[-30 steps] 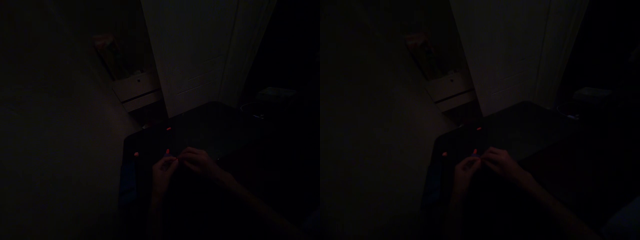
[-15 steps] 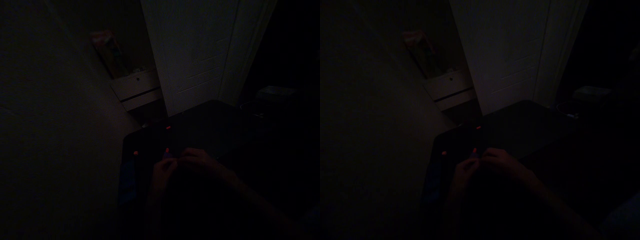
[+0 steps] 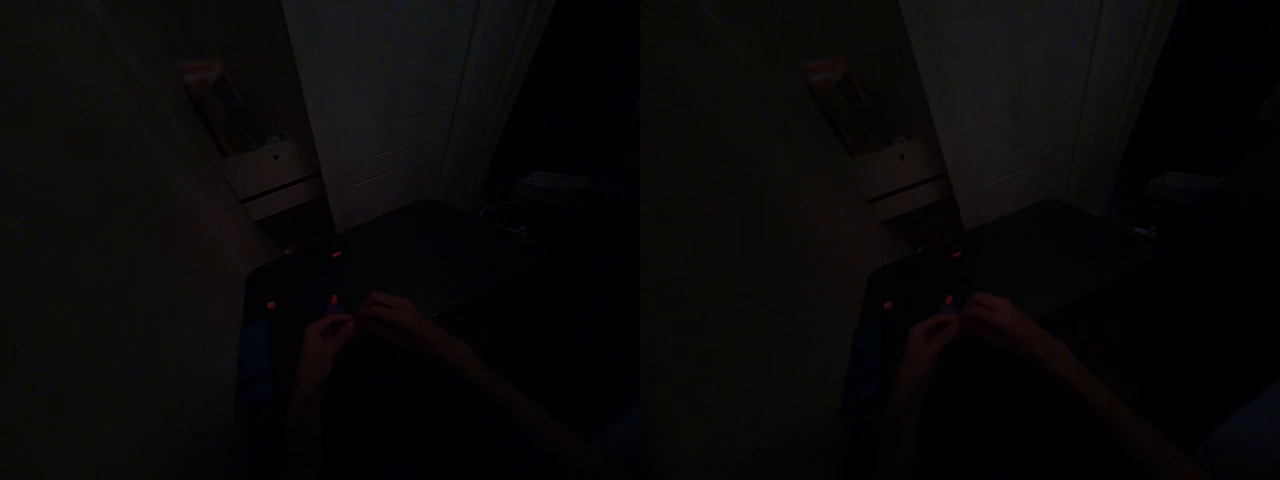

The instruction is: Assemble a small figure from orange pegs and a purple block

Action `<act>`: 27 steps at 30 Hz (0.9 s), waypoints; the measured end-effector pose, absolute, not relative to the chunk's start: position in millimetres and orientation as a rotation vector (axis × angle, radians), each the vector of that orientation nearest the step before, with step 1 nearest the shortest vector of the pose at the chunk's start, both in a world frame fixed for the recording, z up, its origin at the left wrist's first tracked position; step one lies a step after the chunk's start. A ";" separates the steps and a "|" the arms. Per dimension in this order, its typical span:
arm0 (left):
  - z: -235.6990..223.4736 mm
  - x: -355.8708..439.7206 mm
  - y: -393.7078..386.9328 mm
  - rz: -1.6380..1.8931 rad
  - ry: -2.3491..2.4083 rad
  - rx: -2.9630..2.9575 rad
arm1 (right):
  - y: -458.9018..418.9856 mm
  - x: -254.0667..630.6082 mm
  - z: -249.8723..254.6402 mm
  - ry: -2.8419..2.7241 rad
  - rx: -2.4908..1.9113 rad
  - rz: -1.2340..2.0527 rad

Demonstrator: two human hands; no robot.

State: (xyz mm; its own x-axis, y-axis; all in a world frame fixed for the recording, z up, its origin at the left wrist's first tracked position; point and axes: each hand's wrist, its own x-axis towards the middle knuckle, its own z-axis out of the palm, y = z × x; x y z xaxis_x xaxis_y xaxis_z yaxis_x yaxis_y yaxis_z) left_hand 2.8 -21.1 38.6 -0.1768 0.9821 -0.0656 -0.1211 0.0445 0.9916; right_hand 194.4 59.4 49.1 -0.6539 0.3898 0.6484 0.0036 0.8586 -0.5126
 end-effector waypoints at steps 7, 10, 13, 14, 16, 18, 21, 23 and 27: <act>34.7 5.2 -20.2 1.379 1.306 0.896 | 60.9 192.8 46.0 -2.159 -0.306 0.634; 34.6 6.3 -19.1 1.400 1.277 0.869 | 60.6 193.9 47.6 -2.182 -0.296 0.641; 33.0 6.7 -17.7 1.410 1.267 0.855 | 61.3 194.3 46.6 -2.222 -0.301 0.614; 32.5 6.6 -17.2 1.412 1.273 0.854 | 61.7 194.3 45.5 -2.234 -0.304 0.589; 32.7 6.2 -16.4 1.406 1.297 0.865 | 62.4 194.2 42.8 -2.253 -0.315 0.526; 36.0 6.2 -15.9 1.387 1.347 0.891 | 62.9 193.8 40.1 -2.270 -0.332 0.470; 45.6 7.9 -16.3 1.355 1.406 0.932 | 63.4 192.0 36.1 -2.300 -0.353 0.416; 51.2 9.3 -17.1 1.333 1.403 0.950 | 63.7 189.8 33.0 -2.307 -0.369 0.388; 50.1 10.2 -17.5 1.327 1.354 0.927 | 60.1 184.0 28.0 -2.249 -0.425 0.460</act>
State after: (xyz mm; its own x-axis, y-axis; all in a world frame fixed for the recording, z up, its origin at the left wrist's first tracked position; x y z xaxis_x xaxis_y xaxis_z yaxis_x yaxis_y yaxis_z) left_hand 10.2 -17.5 50.1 -0.2216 0.9661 -0.1326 -0.1130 0.1097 0.9875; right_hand 184.0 60.1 28.0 -0.6356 0.4393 0.6349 0.1545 0.8780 -0.4530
